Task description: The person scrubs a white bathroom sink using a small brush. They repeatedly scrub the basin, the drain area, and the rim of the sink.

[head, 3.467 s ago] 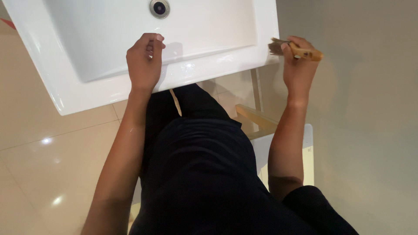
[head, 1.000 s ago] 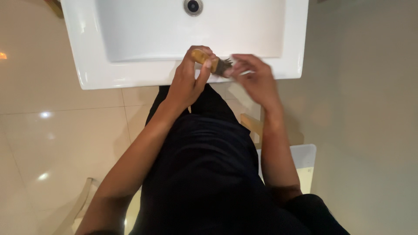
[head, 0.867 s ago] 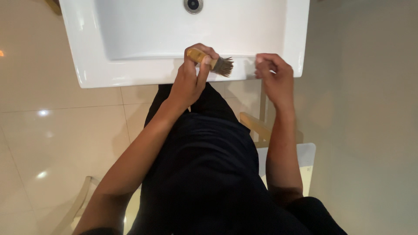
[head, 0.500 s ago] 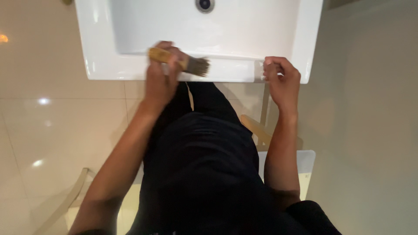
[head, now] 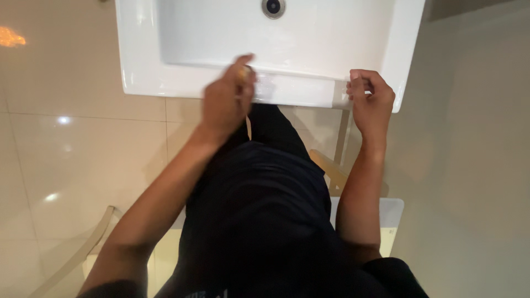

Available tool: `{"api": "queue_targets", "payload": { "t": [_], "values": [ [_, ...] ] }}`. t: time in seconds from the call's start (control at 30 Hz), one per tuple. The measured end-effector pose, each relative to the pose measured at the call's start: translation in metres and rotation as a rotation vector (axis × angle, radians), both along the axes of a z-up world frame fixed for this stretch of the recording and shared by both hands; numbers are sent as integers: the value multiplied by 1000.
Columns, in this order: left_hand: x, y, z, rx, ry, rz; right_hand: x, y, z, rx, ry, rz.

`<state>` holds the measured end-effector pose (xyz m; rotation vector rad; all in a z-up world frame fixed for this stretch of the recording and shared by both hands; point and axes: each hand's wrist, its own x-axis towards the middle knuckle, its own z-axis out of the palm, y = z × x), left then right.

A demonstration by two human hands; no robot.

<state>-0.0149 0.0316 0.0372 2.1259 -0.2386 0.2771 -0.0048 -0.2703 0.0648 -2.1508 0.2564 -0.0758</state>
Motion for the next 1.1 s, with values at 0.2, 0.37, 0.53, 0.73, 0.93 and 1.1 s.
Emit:
{"api": "queue_targets", "payload": {
  "t": [0.2,0.37,0.53,0.73,0.93,1.1],
  "values": [
    [-4,-50,-2,-185,-95,-199,-10,-14,-8,28,-16,-34],
    [-3,-31,-28,-194,-242,-218,-13,-24,-18,64,-12,-78],
    [-11,45,-45,-126,-210,66,-8,-22,-17,39,1,-84],
    [-24,132,-24,-264,-178,314,3,-5,-6,-25,-25,-18],
    [-3,105,-39,-74,-200,189,11,11,-6,16,-32,24],
    [5,8,-31,-178,114,26,12,19,-3,-12,-30,9]
  ]
}}
